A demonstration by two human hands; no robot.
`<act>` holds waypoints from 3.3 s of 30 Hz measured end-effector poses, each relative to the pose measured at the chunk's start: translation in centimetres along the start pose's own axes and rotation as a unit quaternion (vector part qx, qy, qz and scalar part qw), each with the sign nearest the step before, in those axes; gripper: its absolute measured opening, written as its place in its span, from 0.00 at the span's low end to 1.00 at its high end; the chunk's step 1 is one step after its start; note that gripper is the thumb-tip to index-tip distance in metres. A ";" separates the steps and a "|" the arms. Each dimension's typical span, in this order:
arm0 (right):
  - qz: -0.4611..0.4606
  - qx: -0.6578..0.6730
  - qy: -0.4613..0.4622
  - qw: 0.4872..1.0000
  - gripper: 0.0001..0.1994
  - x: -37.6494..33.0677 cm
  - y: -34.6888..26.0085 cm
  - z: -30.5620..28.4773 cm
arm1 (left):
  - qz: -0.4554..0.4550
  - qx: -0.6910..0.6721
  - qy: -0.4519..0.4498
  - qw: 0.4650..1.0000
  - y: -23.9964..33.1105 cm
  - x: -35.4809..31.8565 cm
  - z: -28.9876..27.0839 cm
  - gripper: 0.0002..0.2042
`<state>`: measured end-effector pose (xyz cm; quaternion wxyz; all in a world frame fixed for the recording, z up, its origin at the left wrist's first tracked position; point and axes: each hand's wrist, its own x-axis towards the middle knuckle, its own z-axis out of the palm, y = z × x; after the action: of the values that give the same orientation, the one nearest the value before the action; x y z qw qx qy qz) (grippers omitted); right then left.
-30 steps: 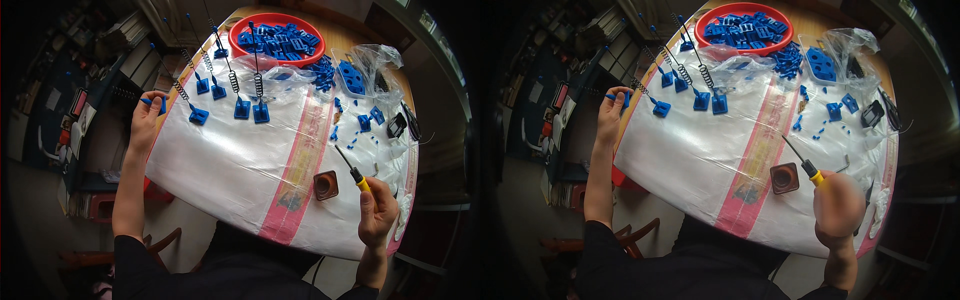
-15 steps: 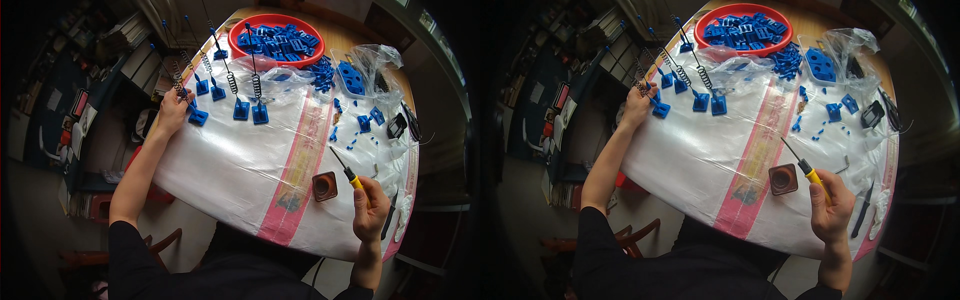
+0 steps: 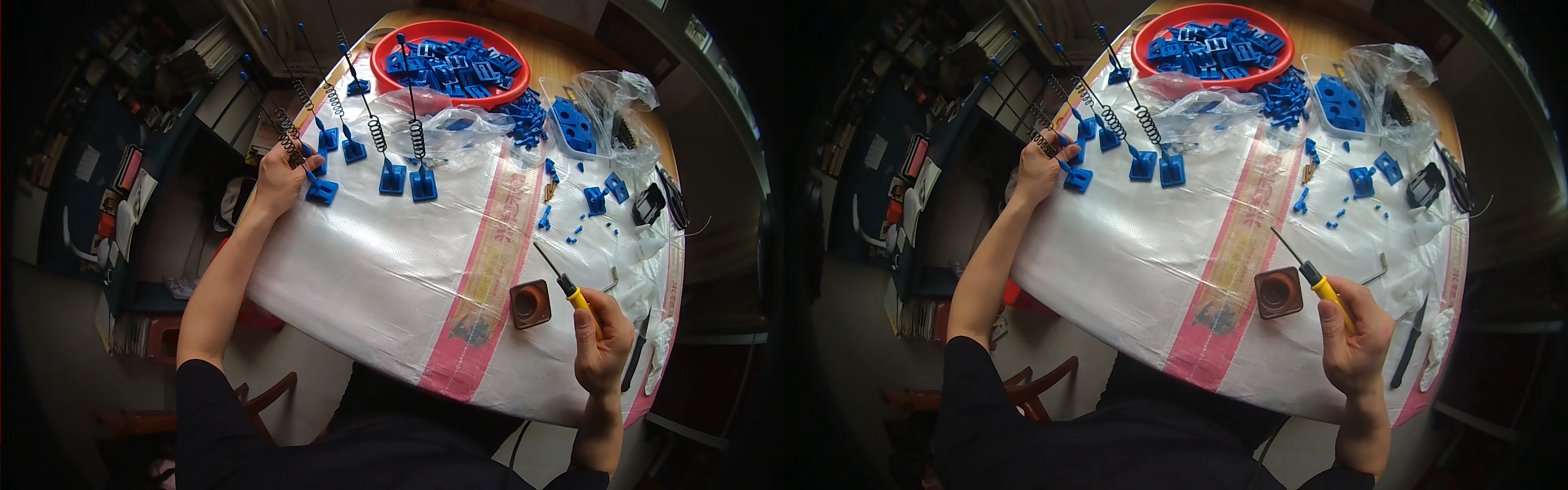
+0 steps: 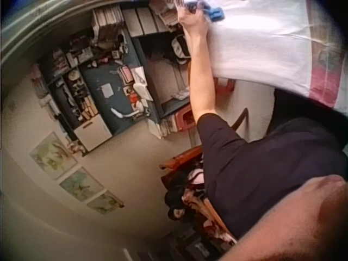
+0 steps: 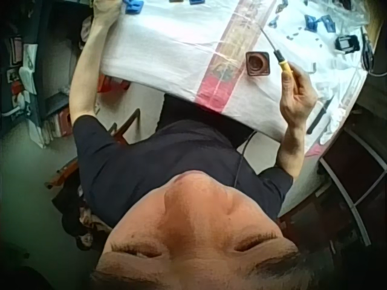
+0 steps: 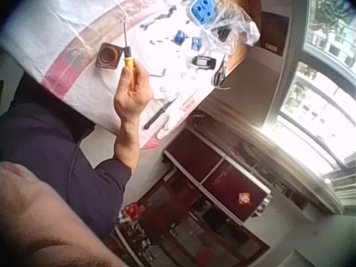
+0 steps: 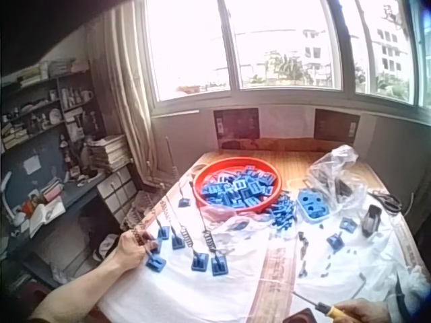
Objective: Assemble small plastic electronic components by attaching a metal spring antenna and securing it with a screw.
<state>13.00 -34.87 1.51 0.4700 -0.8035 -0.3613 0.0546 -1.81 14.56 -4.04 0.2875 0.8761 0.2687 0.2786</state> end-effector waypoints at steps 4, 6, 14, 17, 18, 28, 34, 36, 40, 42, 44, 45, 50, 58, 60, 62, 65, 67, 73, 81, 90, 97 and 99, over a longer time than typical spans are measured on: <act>-0.008 0.000 -0.003 1.000 0.12 0.1 0.1 0.1 | 0.004 0.022 -0.004 1.000 -0.2 0.0 -0.3 0.13; -0.010 -0.003 -0.002 1.000 0.12 0.1 0.1 0.0 | -0.012 0.016 -0.014 1.000 0.4 -0.2 -0.5 0.13; -0.019 0.002 0.014 1.000 0.12 0.2 0.0 -0.6 | 0.046 -0.006 0.191 0.980 3.1 -4.4 -4.8 0.06; -0.027 0.003 0.018 0.999 0.12 0.3 -0.2 -0.5 | 0.130 -0.092 0.121 0.980 8.6 -7.8 -4.6 0.07; -0.024 0.002 0.017 1.000 0.12 0.1 -0.1 -0.5 | 0.147 -0.125 0.056 0.980 10.4 -8.4 -3.9 0.09; -0.030 0.032 0.022 0.999 0.12 -0.2 0.0 -0.3 | -0.088 -0.113 0.039 0.989 9.7 -0.5 5.6 0.33; -0.040 0.038 0.015 0.998 0.12 -0.3 -0.1 -0.3 | -0.160 -0.071 0.090 0.980 4.6 2.9 7.8 0.19; -0.033 0.039 0.014 0.999 0.12 -0.4 -0.1 -0.4 | -0.161 -0.056 0.085 0.982 5.3 2.8 8.0 0.13; -0.018 0.037 0.001 0.999 0.12 -0.4 -0.2 -0.8 | -0.064 0.018 0.098 0.993 5.7 1.8 7.5 0.10; -0.036 0.038 0.012 0.999 0.12 -0.3 0.0 -0.6 | -0.025 0.029 0.083 0.996 6.7 0.9 6.8 0.10; -0.039 0.039 0.012 0.998 0.12 -0.3 0.0 -0.5 | -0.013 0.034 0.063 0.997 7.7 0.0 6.2 0.09; -0.034 0.039 0.007 0.999 0.12 -0.3 -0.1 -0.6 | -0.007 0.036 0.053 0.998 8.2 -0.4 5.8 0.09; -0.025 0.049 -0.003 0.998 0.12 -0.2 0.0 -0.3 | -0.077 -0.005 0.007 0.997 11.8 -1.7 3.4 0.09; -0.018 0.053 -0.008 0.998 0.11 -0.3 -0.2 -0.8 | 0.042 -0.178 0.025 0.983 14.7 -7.6 -0.6 0.10; 0.002 0.084 -0.017 0.996 0.11 -0.4 -0.1 -0.7 | 0.060 -0.208 -0.010 0.976 16.1 -9.4 -2.4 0.10; 0.001 0.104 -0.025 0.994 0.10 -0.5 0.0 -0.5 | 0.110 -0.248 -0.059 0.961 15.9 -10.2 -2.3 0.10; -0.017 0.121 -0.040 0.992 0.11 -0.6 0.3 0.1 | 0.117 -0.359 -0.141 0.915 17.3 -10.8 -0.4 0.11; 0.022 0.173 -0.050 0.983 0.11 -0.8 0.6 0.4 | 0.038 -0.461 -0.254 0.850 18.8 -11.2 0.8 0.11; 0.026 0.165 -0.109 0.980 0.15 0.2 -1.2 1.0 | -0.002 -0.481 -0.394 0.783 21.3 -10.9 5.8 0.10; 0.030 0.094 -0.046 0.994 0.10 0.2 -2.5 -0.3 | -0.079 -0.543 -0.453 0.702 21.8 -9.2 8.4 0.09; -0.146 -0.117 0.009 0.982 0.15 -0.9 -1.3 -2.9 | -0.098 -0.556 -0.447 0.694 20.4 -9.4 10.1 0.10; -0.165 -0.149 0.013 0.975 0.17 -0.5 -0.6 -2.4 | -0.125 -0.538 -0.452 0.700 19.9 -9.5 10.8 0.09; -0.166 -0.151 0.009 0.975 0.17 -0.4 -0.6 -2.2 | -0.123 -0.543 -0.457 0.694 19.8 -9.5 10.7 0.09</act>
<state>13.31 -36.56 3.12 0.3491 -0.7944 -0.4895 -0.0861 4.54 -8.89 -1.55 0.8322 0.5460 0.0111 -0.0961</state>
